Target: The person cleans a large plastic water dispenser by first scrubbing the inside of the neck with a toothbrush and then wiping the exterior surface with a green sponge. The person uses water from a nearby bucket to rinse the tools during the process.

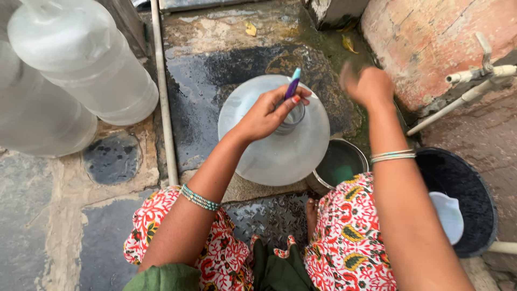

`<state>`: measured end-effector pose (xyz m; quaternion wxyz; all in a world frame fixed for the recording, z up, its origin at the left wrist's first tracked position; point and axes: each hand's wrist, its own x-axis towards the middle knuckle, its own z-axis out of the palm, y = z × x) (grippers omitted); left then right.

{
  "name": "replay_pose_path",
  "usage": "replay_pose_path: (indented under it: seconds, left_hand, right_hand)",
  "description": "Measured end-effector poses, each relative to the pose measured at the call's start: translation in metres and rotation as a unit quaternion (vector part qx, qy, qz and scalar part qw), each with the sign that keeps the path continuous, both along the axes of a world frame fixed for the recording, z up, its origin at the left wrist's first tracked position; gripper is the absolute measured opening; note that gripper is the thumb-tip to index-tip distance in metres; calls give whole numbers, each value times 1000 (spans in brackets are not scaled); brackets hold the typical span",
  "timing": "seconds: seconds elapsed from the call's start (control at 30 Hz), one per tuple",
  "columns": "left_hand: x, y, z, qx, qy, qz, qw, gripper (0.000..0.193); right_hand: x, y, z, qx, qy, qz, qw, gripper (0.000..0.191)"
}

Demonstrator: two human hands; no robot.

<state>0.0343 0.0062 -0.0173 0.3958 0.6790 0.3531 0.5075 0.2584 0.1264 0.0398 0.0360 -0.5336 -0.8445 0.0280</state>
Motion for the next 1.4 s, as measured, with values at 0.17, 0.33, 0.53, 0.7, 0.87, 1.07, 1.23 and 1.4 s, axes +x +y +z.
replay_pose_path:
  seconds: [0.17, 0.33, 0.53, 0.7, 0.87, 1.07, 1.23, 1.4]
  left_hand:
    - [-6, 3, -7, -12, -9, -7, 1000, 29]
    - [-6, 14, -15, -7, 12, 14, 1000, 30]
    - [-13, 14, -18, -61, 12, 7, 998, 33]
    - [-25, 7, -20, -95, -51, -74, 991, 63]
    - [-28, 6, -19, -69, 5, -40, 997, 66]
    - [-24, 9, -19, -114, -11, -63, 991, 61]
    - [-21, 11, -20, -107, -23, -66, 992, 59]
    - [-21, 6, -10, -106, -15, -57, 993, 60]
  right_hand:
    - [-10, 11, -11, -79, 448, 87, 886, 39]
    - [-30, -28, 1, -119, 489, 337, 796, 31]
    - [-68, -72, 3, -8, 445, 248, 861, 35]
    - [-62, -69, 6, -35, 466, 223, 856, 40]
    - [-64, -68, -6, -33, 398, 227, 888, 43]
    - [-69, -81, -8, 7, 388, 237, 891, 44]
    - [-76, -82, -5, 26, 361, 210, 908, 43]
    - [-67, -98, 26, -46, 515, 196, 833, 34]
